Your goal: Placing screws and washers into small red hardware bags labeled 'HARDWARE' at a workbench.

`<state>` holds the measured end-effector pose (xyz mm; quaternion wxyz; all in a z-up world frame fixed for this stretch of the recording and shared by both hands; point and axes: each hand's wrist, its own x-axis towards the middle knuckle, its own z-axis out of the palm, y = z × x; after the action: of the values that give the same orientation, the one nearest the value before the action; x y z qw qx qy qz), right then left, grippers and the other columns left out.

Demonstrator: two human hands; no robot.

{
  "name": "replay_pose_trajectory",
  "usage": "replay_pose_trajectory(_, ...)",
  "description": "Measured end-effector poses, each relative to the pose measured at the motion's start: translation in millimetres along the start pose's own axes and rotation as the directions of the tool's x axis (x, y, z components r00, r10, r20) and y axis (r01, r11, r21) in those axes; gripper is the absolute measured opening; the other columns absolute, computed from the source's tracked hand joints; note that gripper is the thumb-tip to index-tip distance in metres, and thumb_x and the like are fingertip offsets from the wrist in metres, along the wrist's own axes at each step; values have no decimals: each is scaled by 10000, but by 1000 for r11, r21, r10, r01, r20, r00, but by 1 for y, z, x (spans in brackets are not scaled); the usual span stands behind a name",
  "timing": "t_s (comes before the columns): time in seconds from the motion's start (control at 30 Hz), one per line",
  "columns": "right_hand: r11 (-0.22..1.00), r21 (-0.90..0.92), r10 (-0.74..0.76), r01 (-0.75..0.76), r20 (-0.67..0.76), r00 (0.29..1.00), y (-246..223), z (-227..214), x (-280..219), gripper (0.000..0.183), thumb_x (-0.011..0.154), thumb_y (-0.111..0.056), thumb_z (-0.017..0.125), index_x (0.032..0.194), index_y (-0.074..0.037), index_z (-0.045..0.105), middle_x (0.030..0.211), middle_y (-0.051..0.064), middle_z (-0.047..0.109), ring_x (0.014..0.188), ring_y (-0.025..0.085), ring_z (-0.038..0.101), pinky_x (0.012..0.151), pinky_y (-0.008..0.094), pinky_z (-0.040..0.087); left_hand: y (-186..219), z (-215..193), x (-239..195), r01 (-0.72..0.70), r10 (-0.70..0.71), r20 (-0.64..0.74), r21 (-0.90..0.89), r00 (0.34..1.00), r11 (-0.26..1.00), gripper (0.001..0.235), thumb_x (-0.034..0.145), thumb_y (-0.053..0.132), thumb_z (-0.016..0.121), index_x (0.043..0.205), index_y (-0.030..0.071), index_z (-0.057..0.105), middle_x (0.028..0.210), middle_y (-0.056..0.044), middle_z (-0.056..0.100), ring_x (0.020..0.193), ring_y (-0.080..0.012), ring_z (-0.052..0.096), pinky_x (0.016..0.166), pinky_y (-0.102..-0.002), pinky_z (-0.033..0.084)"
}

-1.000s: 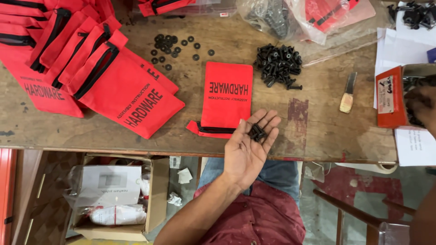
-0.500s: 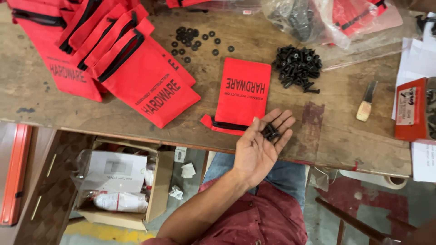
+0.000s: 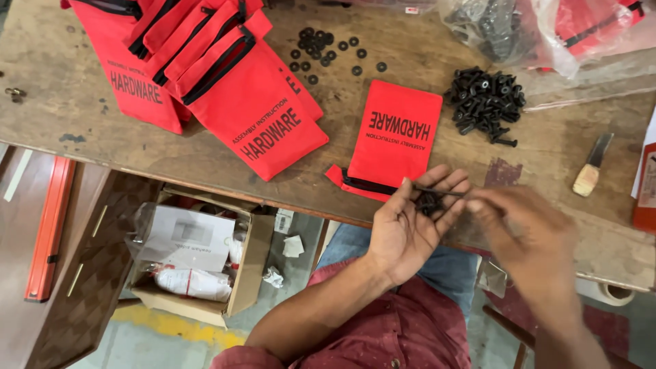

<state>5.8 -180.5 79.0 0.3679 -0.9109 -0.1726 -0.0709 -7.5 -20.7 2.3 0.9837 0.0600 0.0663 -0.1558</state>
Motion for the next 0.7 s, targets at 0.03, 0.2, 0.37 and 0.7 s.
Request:
replay_pose_trajectory(0.03, 999, 34, 9, -6, -81, 997, 2, -3, -1, 195, 996, -72, 752, 1188, -38, 745, 1022, 91, 741, 869, 122, 692, 819, 270, 546, 0, 1, -1, -1, 1, -12, -11, 1000, 1000, 563, 1160, 428, 310, 1521, 13, 428, 1557, -165, 491, 1426, -266, 490, 1190, -376, 418)
replay_pose_trajectory(0.2, 985, 137, 119, -106, -94, 988, 10, -6, 8, 164, 991, -44, 736, 1152, -13, 738, 1044, 104, 737, 841, 146, 648, 740, 260, 487, -7, -16, -25, -83, 82, -17, -70, 996, 994, 474, 1208, 379, 356, 1451, -5, 490, 1401, -158, 582, 1299, -277, 576, 1173, -434, 468)
replay_pose_trajectory(0.37, 989, 73, -134, 126, 114, 984, -12, 24, 38, 197, 928, -57, 739, 1123, -30, 751, 1092, 96, 731, 921, 203, 703, 801, 308, 532, 9, -13, -65, -230, 228, -47, -47, 973, 972, 388, 1276, 336, 398, 1397, -11, 522, 1235, -135, 611, 1179, -273, 607, 1178, -486, 497)
replay_pose_trajectory(0.7, 946, 13, -309, 324, 339, 889, 14, 82, 63, 188, 888, -78, 701, 1071, -41, 726, 1040, 112, 654, 938, 325, 666, 805, 411, 544, 41, 14, -71, -217, 245, -310, 123, 919, 968, 410, 1073, 214, 405, 1427, 24, 488, 1354, -130, 622, 1254, -236, 611, 1109, -388, 483)
